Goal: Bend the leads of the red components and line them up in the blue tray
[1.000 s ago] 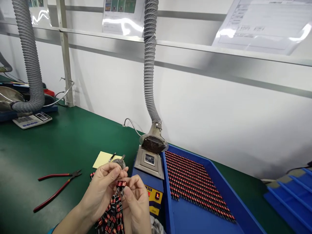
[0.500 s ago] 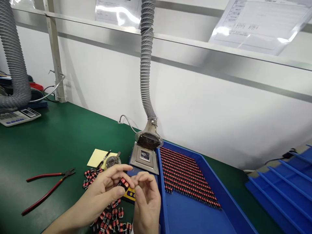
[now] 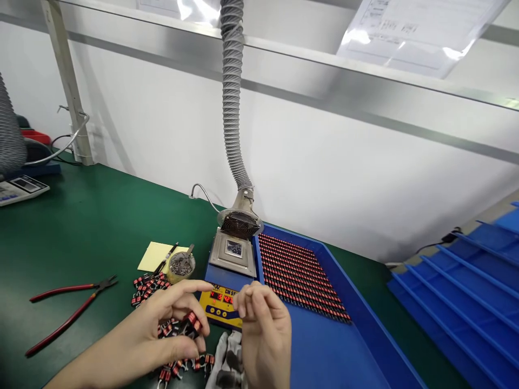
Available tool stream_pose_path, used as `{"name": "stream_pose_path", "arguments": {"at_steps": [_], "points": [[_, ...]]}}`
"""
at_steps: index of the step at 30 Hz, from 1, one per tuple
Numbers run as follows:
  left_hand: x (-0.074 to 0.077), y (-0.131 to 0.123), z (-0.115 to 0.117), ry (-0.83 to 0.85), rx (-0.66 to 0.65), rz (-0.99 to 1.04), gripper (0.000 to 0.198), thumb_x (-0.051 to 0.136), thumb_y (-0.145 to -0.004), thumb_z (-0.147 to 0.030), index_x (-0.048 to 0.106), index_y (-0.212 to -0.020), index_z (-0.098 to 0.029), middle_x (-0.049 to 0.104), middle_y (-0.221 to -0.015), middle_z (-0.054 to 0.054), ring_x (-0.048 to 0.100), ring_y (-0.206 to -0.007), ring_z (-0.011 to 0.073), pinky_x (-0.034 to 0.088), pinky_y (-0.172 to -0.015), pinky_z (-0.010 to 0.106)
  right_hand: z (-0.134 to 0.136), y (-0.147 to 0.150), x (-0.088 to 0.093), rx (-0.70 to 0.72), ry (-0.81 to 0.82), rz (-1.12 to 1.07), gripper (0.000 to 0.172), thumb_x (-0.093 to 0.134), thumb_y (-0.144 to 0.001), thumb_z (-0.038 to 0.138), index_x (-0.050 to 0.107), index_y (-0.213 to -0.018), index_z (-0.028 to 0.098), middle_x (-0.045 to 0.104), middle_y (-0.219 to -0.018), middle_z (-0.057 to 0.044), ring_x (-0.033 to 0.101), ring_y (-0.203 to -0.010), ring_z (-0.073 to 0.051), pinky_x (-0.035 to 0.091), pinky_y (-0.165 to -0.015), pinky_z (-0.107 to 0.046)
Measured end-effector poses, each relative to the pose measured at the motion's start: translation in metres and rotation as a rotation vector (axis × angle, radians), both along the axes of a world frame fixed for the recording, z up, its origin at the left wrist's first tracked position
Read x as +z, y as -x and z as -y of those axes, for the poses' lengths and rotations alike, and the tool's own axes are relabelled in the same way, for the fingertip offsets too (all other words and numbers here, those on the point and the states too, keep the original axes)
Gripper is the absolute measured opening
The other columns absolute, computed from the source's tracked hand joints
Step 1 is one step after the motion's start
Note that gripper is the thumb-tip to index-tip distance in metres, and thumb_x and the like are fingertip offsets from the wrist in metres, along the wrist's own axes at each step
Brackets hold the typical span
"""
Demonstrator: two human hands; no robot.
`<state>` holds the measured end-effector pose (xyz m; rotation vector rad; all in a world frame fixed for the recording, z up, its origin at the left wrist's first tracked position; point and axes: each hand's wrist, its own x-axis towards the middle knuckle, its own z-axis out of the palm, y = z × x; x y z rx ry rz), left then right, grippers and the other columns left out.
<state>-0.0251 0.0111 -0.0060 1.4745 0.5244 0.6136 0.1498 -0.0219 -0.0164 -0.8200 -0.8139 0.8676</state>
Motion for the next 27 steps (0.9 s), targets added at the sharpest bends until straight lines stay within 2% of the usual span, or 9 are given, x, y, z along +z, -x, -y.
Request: {"name": "stream_pose_path", "arguments": {"at_steps": [2, 4, 8, 13, 16, 20, 23, 27], "points": [[0.0, 0.0, -0.001, -0.009, 0.046, 0.009, 0.054, 0.068, -0.08, -0.027, 0.049, -0.13, -0.034, 0.065, -0.102, 0.0, 0.064, -0.089, 0.0161, 0.049, -0.083, 0.03, 0.002, -0.001, -0.003, 0.033, 0.002, 0.188, 0.02, 0.072, -0.079, 0.04, 0.073, -0.071, 0.021, 0.052, -0.057, 0.0, 0.05, -0.057, -0.013, 0.043, -0.056, -0.026], [0.0, -0.001, -0.001, -0.01, 0.084, 0.013, 0.053, 0.068, -0.08, -0.028, 0.051, -0.129, -0.033, 0.065, -0.105, 0.001, 0.063, -0.093, 0.0172, 0.048, -0.089, 0.032, 0.004, 0.003, -0.006, 0.132, 0.01, 0.33, 0.023, 0.069, -0.081, 0.044, 0.076, -0.082, 0.022, 0.059, -0.064, -0.003, 0.055, -0.062, -0.016, 0.046, -0.06, -0.028], [0.001, -0.002, -0.001, 0.012, 0.091, 0.017, 0.051, 0.069, -0.079, -0.026, 0.054, -0.127, -0.033, 0.065, -0.115, 0.001, 0.059, -0.106, 0.0196, 0.046, -0.093, 0.032, 0.005, 0.013, -0.008, 0.227, 0.032, 0.317, 0.015, 0.07, -0.081, 0.039, 0.076, -0.08, 0.025, 0.057, -0.067, -0.001, 0.055, -0.059, -0.014, 0.047, -0.056, -0.025], [0.004, -0.002, -0.001, 0.015, 0.048, 0.074, 0.05, 0.066, -0.082, -0.019, 0.054, -0.128, -0.033, 0.063, -0.123, 0.0, 0.058, -0.114, 0.0188, 0.045, -0.096, 0.03, 0.002, 0.019, -0.008, 0.159, 0.034, 0.293, 0.015, 0.071, -0.081, 0.036, 0.075, -0.075, 0.023, 0.056, -0.063, 0.0, 0.053, -0.059, -0.012, 0.046, -0.057, -0.023], [0.006, -0.001, -0.001, -0.006, 0.057, 0.065, 0.049, 0.065, -0.082, -0.017, 0.055, -0.127, -0.032, 0.066, -0.117, -0.001, 0.059, -0.11, 0.0163, 0.045, -0.095, 0.027, 0.002, 0.02, -0.009, 0.157, 0.007, 0.27, 0.019, 0.069, -0.083, 0.035, 0.072, -0.07, 0.022, 0.057, -0.061, 0.0, 0.051, -0.058, -0.012, 0.044, -0.057, -0.023], [0.005, -0.001, 0.0, -0.013, 0.038, 0.063, 0.043, 0.06, -0.086, -0.019, 0.055, -0.127, -0.034, 0.064, -0.113, -0.002, 0.059, -0.104, 0.0148, 0.047, -0.089, 0.025, 0.004, 0.022, -0.008, 0.114, 0.055, 0.265, 0.024, 0.068, -0.084, 0.035, 0.067, -0.065, 0.021, 0.054, -0.06, 0.001, 0.05, -0.061, -0.013, 0.044, -0.061, -0.024], [0.001, -0.001, 0.0, -0.021, 0.055, 0.054, 0.041, 0.055, -0.089, -0.02, 0.053, -0.128, -0.034, 0.063, -0.102, -0.002, 0.059, -0.092, 0.0134, 0.046, -0.086, 0.026, 0.004, 0.023, -0.009, 0.056, 0.041, 0.315, 0.02, 0.068, -0.084, 0.032, 0.068, -0.067, 0.021, 0.054, -0.059, 0.002, 0.05, -0.061, -0.013, 0.044, -0.062, -0.025], [-0.002, -0.002, 0.0, -0.072, 0.074, 0.103, 0.028, 0.049, -0.092, -0.023, 0.057, -0.119, -0.029, 0.06, -0.095, -0.001, 0.056, -0.089, 0.0135, 0.043, -0.081, 0.025, 0.004, 0.025, -0.011, -0.018, -0.006, 0.383, 0.013, 0.068, -0.084, 0.028, 0.072, -0.073, 0.023, 0.056, -0.058, 0.003, 0.05, -0.058, -0.012, 0.042, -0.058, -0.024]]}}
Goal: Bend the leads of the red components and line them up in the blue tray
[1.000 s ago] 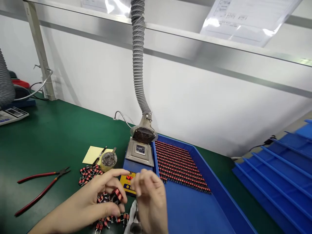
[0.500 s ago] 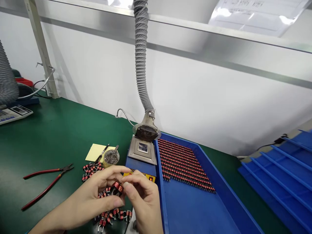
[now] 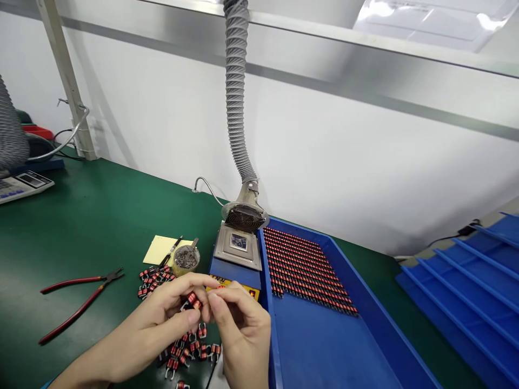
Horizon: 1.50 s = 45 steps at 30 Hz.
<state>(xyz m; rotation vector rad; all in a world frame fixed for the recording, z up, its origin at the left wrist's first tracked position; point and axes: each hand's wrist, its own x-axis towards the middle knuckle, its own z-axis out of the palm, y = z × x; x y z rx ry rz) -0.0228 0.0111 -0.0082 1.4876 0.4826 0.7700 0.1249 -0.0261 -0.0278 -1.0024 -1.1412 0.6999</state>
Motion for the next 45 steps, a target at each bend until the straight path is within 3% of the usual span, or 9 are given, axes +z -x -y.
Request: {"name": "stream_pose_path", "arguments": {"at_steps": [5, 12, 25, 29, 33, 37, 40, 42, 45], "points": [[0.004, -0.004, -0.001, 0.011, 0.079, -0.008, 0.021, 0.048, -0.093, -0.032, 0.06, -0.108, -0.021, 0.058, -0.085, -0.001, 0.052, -0.079, 0.0129, 0.04, -0.071, 0.023, 0.001, 0.001, -0.003, -0.038, -0.025, 0.009, 0.009, 0.07, -0.082, 0.027, 0.073, -0.075, 0.024, 0.059, -0.06, 0.002, 0.052, -0.058, -0.011, 0.043, -0.057, -0.021], [0.007, -0.002, 0.0, -0.132, 0.175, -0.125, 0.018, 0.05, -0.093, -0.028, 0.058, -0.08, -0.02, 0.059, -0.075, -0.005, 0.051, -0.071, 0.0099, 0.037, -0.066, 0.021, 0.001, 0.004, -0.003, -0.069, -0.1, 0.061, 0.005, 0.072, -0.08, 0.023, 0.073, -0.075, 0.024, 0.061, -0.06, 0.002, 0.053, -0.057, -0.01, 0.044, -0.054, -0.019], [0.007, -0.006, -0.001, -0.051, 0.215, 0.014, 0.015, 0.053, -0.088, -0.025, 0.059, -0.076, -0.018, 0.056, -0.071, -0.004, 0.049, -0.069, 0.0093, 0.038, -0.066, 0.02, -0.002, 0.003, -0.009, -0.02, -0.121, 0.008, 0.009, 0.073, -0.08, 0.025, 0.071, -0.072, 0.024, 0.056, -0.056, 0.003, 0.051, -0.056, -0.01, 0.045, -0.055, -0.019], [0.004, -0.005, -0.002, -0.078, 0.246, 0.007, 0.015, 0.052, -0.089, -0.025, 0.058, -0.076, -0.018, 0.054, -0.07, -0.004, 0.048, -0.068, 0.009, 0.038, -0.064, 0.019, 0.002, 0.002, -0.003, 0.036, -0.096, 0.12, 0.014, 0.067, -0.083, 0.019, 0.065, -0.07, 0.022, 0.057, -0.06, 0.003, 0.052, -0.059, -0.012, 0.045, -0.058, -0.024], [0.004, -0.003, -0.002, -0.213, 0.25, -0.064, 0.016, 0.049, -0.091, -0.022, 0.057, -0.079, -0.019, 0.055, -0.071, -0.005, 0.049, -0.067, 0.0081, 0.038, -0.064, 0.019, 0.008, -0.006, 0.01, 0.114, -0.257, 0.356, 0.014, 0.061, -0.084, 0.009, 0.066, -0.084, 0.022, 0.06, -0.067, 0.001, 0.056, -0.063, -0.014, 0.048, -0.062, -0.027], [0.003, -0.002, -0.002, -0.401, 0.252, -0.132, 0.016, 0.048, -0.093, -0.019, 0.057, -0.081, -0.019, 0.057, -0.069, -0.006, 0.051, -0.064, 0.0076, 0.038, -0.061, 0.017, 0.01, -0.01, 0.013, -0.067, -0.434, 0.618, 0.04, 0.057, -0.08, -0.005, 0.064, -0.111, 0.021, 0.065, -0.083, -0.002, 0.06, -0.075, -0.014, 0.05, -0.07, -0.028], [-0.001, -0.003, -0.003, -0.709, 0.342, -0.148, 0.015, 0.047, -0.094, -0.015, 0.057, -0.083, -0.018, 0.061, -0.07, -0.004, 0.053, -0.063, 0.0089, 0.039, -0.061, 0.019, 0.011, -0.007, 0.012, -0.163, -0.407, 0.744, 0.027, 0.056, -0.082, -0.002, 0.064, -0.097, 0.019, 0.065, -0.079, -0.002, 0.058, -0.072, -0.014, 0.048, -0.068, -0.026], [-0.004, -0.004, -0.004, -0.953, 0.414, -0.155, 0.018, 0.043, -0.095, -0.013, 0.057, -0.084, -0.017, 0.062, -0.069, -0.002, 0.05, -0.058, 0.0103, 0.036, -0.058, 0.023, 0.01, -0.003, 0.011, -0.155, -0.236, 0.616, 0.014, 0.054, -0.089, 0.01, 0.06, -0.081, 0.02, 0.06, -0.069, 0.0, 0.055, -0.062, -0.012, 0.045, -0.06, -0.024], [-0.006, -0.006, -0.003, -1.119, 0.467, -0.172, 0.02, 0.04, -0.095, -0.012, 0.056, -0.084, -0.016, 0.061, -0.065, -0.002, 0.045, -0.053, 0.011, 0.032, -0.054, 0.027, 0.008, -0.001, 0.011, 0.019, -0.024, 0.201, 0.033, 0.044, -0.097, 0.027, 0.051, -0.065, 0.021, 0.048, -0.056, 0.003, 0.047, -0.051, -0.011, 0.041, -0.049, -0.023]]}}
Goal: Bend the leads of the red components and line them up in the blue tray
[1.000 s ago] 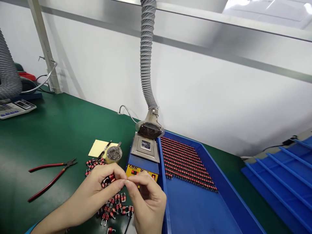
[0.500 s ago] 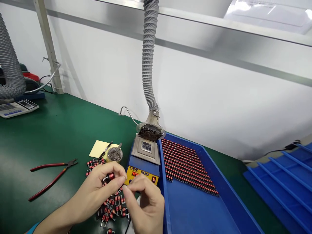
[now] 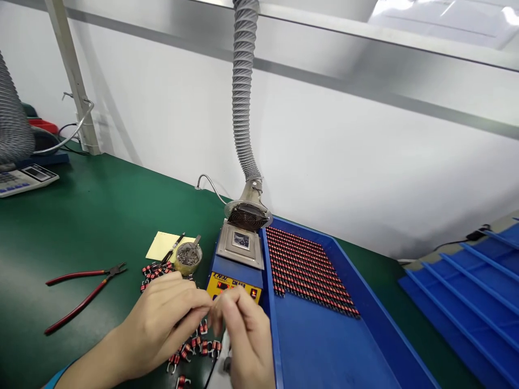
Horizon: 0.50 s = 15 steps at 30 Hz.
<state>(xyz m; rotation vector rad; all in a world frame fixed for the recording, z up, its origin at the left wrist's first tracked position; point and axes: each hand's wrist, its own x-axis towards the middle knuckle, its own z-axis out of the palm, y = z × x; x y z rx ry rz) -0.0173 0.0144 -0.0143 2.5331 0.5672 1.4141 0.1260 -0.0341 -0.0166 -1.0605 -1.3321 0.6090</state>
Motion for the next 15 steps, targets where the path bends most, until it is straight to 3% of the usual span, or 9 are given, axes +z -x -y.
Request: {"name": "stream_pose_path", "arguments": {"at_steps": [2, 3, 5, 7, 8, 9, 11, 13, 15], "points": [[0.0021, 0.0002, 0.0014, 0.049, 0.006, 0.03, 0.019, 0.041, -0.095, -0.013, 0.055, -0.083, -0.017, 0.06, -0.065, -0.004, 0.045, -0.053, 0.0101, 0.033, -0.055, 0.025, -0.0005, -0.0027, -0.0002, 0.049, -0.042, -0.128, 0.033, 0.043, -0.097, 0.029, 0.055, -0.067, 0.021, 0.048, -0.054, 0.003, 0.049, -0.052, -0.012, 0.043, -0.051, -0.024], [0.0037, 0.0005, 0.0022, 0.094, 0.0, 0.052, 0.019, 0.042, -0.096, -0.014, 0.055, -0.083, -0.018, 0.06, -0.065, -0.004, 0.046, -0.054, 0.0094, 0.035, -0.055, 0.023, -0.0004, -0.0044, -0.0003, 0.028, -0.1, -0.091, 0.027, 0.046, -0.096, 0.026, 0.06, -0.073, 0.021, 0.052, -0.057, 0.002, 0.051, -0.055, -0.013, 0.045, -0.055, -0.025], [0.0067, 0.0013, 0.0034, 0.183, -0.026, 0.087, 0.018, 0.043, -0.096, -0.016, 0.054, -0.082, -0.019, 0.06, -0.066, -0.005, 0.048, -0.056, 0.0081, 0.037, -0.057, 0.019, 0.0004, -0.0068, -0.0006, -0.05, -0.241, 0.137, 0.015, 0.056, -0.09, 0.013, 0.067, -0.093, 0.023, 0.062, -0.069, 0.001, 0.058, -0.064, -0.014, 0.048, -0.064, -0.026], [0.0078, 0.0018, 0.0035, 0.206, -0.04, 0.095, 0.019, 0.043, -0.097, -0.017, 0.053, -0.081, -0.019, 0.061, -0.067, -0.005, 0.05, -0.057, 0.0077, 0.038, -0.057, 0.018, 0.0017, -0.0059, -0.0011, -0.102, -0.367, 0.363, 0.03, 0.058, -0.083, 0.001, 0.067, -0.102, 0.023, 0.067, -0.078, -0.001, 0.06, -0.071, -0.014, 0.048, -0.069, -0.026], [0.0074, 0.0018, 0.0032, 0.181, -0.034, 0.086, 0.02, 0.042, -0.097, -0.016, 0.053, -0.081, -0.019, 0.062, -0.067, -0.005, 0.05, -0.057, 0.008, 0.037, -0.057, 0.019, 0.0023, -0.0042, -0.0016, -0.121, -0.39, 0.414, 0.029, 0.057, -0.083, 0.0, 0.067, -0.099, 0.022, 0.067, -0.079, -0.001, 0.06, -0.072, -0.015, 0.048, -0.069, -0.026], [0.0065, 0.0015, 0.0027, 0.137, -0.02, 0.071, 0.02, 0.041, -0.097, -0.016, 0.054, -0.082, -0.019, 0.062, -0.067, -0.004, 0.049, -0.056, 0.0086, 0.037, -0.056, 0.02, 0.0029, -0.0022, -0.0022, -0.146, -0.371, 0.413, 0.022, 0.056, -0.084, 0.003, 0.066, -0.092, 0.021, 0.066, -0.077, -0.002, 0.059, -0.071, -0.015, 0.047, -0.067, -0.026], [0.0035, 0.0003, 0.0019, 0.023, 0.02, 0.017, 0.022, 0.038, -0.096, -0.014, 0.055, -0.082, -0.017, 0.062, -0.065, -0.003, 0.047, -0.053, 0.0102, 0.034, -0.055, 0.024, 0.004, 0.0013, -0.0034, -0.15, -0.177, 0.278, 0.017, 0.052, -0.09, 0.015, 0.06, -0.076, 0.02, 0.058, -0.066, 0.0, 0.053, -0.061, -0.013, 0.043, -0.058, -0.024], [0.0009, -0.0013, 0.0017, -0.07, 0.055, -0.039, 0.024, 0.037, -0.094, -0.011, 0.056, -0.081, -0.017, 0.061, -0.061, -0.002, 0.044, -0.051, 0.0119, 0.03, -0.053, 0.027, 0.0045, 0.0019, -0.0041, -0.014, 0.086, 0.027, 0.031, 0.049, -0.094, 0.029, 0.051, -0.065, 0.02, 0.047, -0.056, 0.002, 0.044, -0.051, -0.011, 0.037, -0.049, -0.023], [0.0003, -0.0024, 0.0023, -0.106, 0.082, -0.036, 0.024, 0.037, -0.093, -0.01, 0.057, -0.081, -0.016, 0.058, -0.058, -0.002, 0.043, -0.049, 0.0122, 0.029, -0.051, 0.028, 0.0044, -0.0006, -0.0037, 0.158, 0.209, -0.21, 0.038, 0.046, -0.095, 0.036, 0.046, -0.061, 0.02, 0.04, -0.049, 0.004, 0.038, -0.045, -0.01, 0.034, -0.044, -0.023]]}}
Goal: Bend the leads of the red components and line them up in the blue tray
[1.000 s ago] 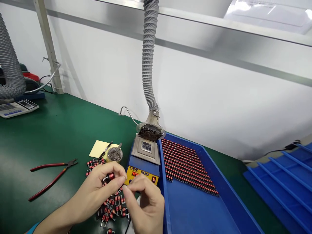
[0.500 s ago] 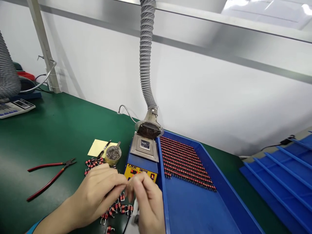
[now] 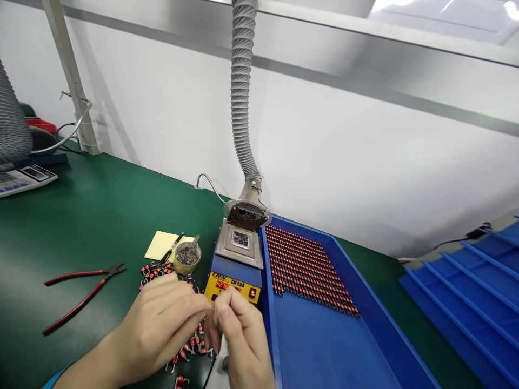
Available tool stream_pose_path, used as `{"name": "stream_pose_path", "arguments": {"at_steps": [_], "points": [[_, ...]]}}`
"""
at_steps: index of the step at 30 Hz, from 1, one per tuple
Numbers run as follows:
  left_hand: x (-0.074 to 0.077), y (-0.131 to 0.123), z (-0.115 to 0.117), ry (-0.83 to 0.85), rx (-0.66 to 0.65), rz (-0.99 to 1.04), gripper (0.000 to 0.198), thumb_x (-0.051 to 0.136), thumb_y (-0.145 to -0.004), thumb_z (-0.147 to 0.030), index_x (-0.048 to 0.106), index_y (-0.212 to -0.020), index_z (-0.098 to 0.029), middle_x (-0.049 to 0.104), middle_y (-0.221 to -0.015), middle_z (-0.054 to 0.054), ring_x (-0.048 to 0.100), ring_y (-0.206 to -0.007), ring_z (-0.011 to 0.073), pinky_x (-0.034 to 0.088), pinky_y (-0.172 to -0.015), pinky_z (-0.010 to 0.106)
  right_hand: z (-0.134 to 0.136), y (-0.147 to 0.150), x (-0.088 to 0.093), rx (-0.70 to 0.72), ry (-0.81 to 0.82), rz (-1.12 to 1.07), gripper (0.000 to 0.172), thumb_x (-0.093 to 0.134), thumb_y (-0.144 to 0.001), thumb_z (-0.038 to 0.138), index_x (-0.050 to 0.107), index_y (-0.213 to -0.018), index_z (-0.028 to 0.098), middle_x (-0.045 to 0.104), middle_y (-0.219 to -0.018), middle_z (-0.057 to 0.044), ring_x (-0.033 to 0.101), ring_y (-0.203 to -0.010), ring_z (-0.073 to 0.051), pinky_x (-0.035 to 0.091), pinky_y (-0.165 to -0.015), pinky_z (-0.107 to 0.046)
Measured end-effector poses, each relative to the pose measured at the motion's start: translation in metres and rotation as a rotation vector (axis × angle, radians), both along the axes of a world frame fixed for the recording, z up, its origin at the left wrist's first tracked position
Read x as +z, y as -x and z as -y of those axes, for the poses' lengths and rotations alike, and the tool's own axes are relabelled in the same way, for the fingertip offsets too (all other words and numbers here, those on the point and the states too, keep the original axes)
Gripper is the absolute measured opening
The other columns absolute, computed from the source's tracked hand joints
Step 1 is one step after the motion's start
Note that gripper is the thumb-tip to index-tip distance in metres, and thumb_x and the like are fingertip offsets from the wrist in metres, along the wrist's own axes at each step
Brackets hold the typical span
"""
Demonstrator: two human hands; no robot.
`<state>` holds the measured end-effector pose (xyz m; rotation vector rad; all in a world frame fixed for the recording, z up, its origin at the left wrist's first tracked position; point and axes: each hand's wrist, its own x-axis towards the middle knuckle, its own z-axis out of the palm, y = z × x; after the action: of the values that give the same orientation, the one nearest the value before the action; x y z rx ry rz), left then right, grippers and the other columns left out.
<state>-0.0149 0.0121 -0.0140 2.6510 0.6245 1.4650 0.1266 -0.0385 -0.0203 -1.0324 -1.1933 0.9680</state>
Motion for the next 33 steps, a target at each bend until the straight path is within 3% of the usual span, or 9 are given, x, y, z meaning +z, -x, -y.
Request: {"name": "stream_pose_path", "arguments": {"at_steps": [5, 12, 16, 19, 21, 25, 28, 30, 33], "points": [[0.005, 0.002, 0.002, 0.262, -0.086, 0.148, 0.018, 0.044, -0.094, -0.011, 0.055, -0.081, -0.018, 0.059, -0.063, -0.005, 0.049, -0.054, 0.0078, 0.036, -0.055, 0.02, -0.002, -0.006, 0.003, -0.23, -0.371, 0.207, 0.014, 0.059, -0.088, 0.018, 0.068, -0.078, 0.022, 0.063, -0.064, 0.0, 0.058, -0.06, -0.014, 0.047, -0.057, -0.026], [0.007, 0.004, 0.005, 0.329, -0.12, 0.167, 0.017, 0.045, -0.094, -0.012, 0.054, -0.081, -0.018, 0.061, -0.066, -0.004, 0.052, -0.057, 0.0071, 0.039, -0.058, 0.018, -0.005, 0.001, -0.003, -0.396, -0.746, 0.637, 0.043, 0.062, -0.075, -0.005, 0.068, -0.106, 0.025, 0.066, -0.073, -0.001, 0.06, -0.063, -0.016, 0.05, -0.059, -0.031], [0.004, 0.002, 0.003, -0.002, -0.002, 0.028, 0.026, 0.037, -0.095, -0.011, 0.056, -0.078, -0.017, 0.057, -0.058, -0.003, 0.044, -0.049, 0.0111, 0.03, -0.051, 0.027, -0.003, 0.002, -0.002, -0.249, -0.453, 0.521, 0.017, 0.052, -0.089, 0.012, 0.06, -0.076, 0.02, 0.059, -0.067, -0.002, 0.055, -0.062, -0.014, 0.046, -0.059, -0.027], [0.004, 0.002, 0.002, -0.169, 0.08, -0.009, 0.03, 0.034, -0.094, -0.009, 0.058, -0.078, -0.015, 0.05, -0.051, -0.003, 0.038, -0.046, 0.0129, 0.024, -0.049, 0.03, -0.005, 0.002, 0.0, 0.015, -0.102, 0.087, 0.038, 0.042, -0.097, 0.03, 0.046, -0.06, 0.02, 0.043, -0.05, 0.003, 0.043, -0.047, -0.011, 0.037, -0.047, -0.024], [0.004, 0.003, 0.002, -0.139, 0.078, 0.029, 0.027, 0.036, -0.094, -0.009, 0.058, -0.079, -0.015, 0.05, -0.052, -0.003, 0.038, -0.046, 0.0122, 0.025, -0.049, 0.029, -0.007, 0.001, 0.001, 0.122, -0.125, -0.092, 0.042, 0.041, -0.097, 0.034, 0.044, -0.058, 0.02, 0.038, -0.045, 0.004, 0.04, -0.043, -0.011, 0.035, -0.044, -0.023], [0.008, 0.006, 0.004, 0.206, -0.054, 0.121, 0.02, 0.042, -0.095, -0.012, 0.055, -0.081, -0.018, 0.061, -0.065, -0.004, 0.051, -0.055, 0.0084, 0.036, -0.056, 0.022, -0.01, -0.004, 0.0, -0.117, -0.413, 0.173, 0.008, 0.062, -0.087, 0.02, 0.067, -0.08, 0.022, 0.06, -0.064, -0.002, 0.056, -0.062, -0.016, 0.045, -0.056, -0.027], [0.009, 0.006, 0.004, 0.399, -0.149, 0.164, 0.015, 0.046, -0.094, -0.012, 0.055, -0.083, -0.019, 0.063, -0.069, -0.005, 0.055, -0.059, 0.007, 0.039, -0.056, 0.017, -0.008, -0.004, -0.004, -0.253, -0.612, 0.436, 0.035, 0.063, -0.079, 0.0, 0.069, -0.102, 0.026, 0.069, -0.079, -0.003, 0.063, -0.073, -0.019, 0.05, -0.065, -0.032], [0.007, 0.004, 0.003, 0.369, -0.141, 0.144, 0.015, 0.046, -0.094, -0.012, 0.056, -0.084, -0.018, 0.063, -0.068, -0.004, 0.054, -0.059, 0.0075, 0.039, -0.057, 0.017, -0.006, -0.001, -0.007, -0.307, -0.678, 0.532, 0.036, 0.059, -0.079, -0.003, 0.068, -0.101, 0.024, 0.069, -0.08, -0.003, 0.064, -0.074, -0.019, 0.05, -0.067, -0.032], [0.003, 0.0, 0.001, 0.084, -0.016, 0.042, 0.025, 0.038, -0.095, -0.012, 0.057, -0.079, -0.016, 0.059, -0.06, -0.002, 0.046, -0.051, 0.0108, 0.033, -0.052, 0.025, -0.006, 0.003, -0.008, -0.298, -0.42, 0.423, 0.014, 0.056, -0.087, 0.013, 0.063, -0.077, 0.02, 0.06, -0.065, -0.001, 0.056, -0.059, -0.014, 0.045, -0.055, -0.026]]}}
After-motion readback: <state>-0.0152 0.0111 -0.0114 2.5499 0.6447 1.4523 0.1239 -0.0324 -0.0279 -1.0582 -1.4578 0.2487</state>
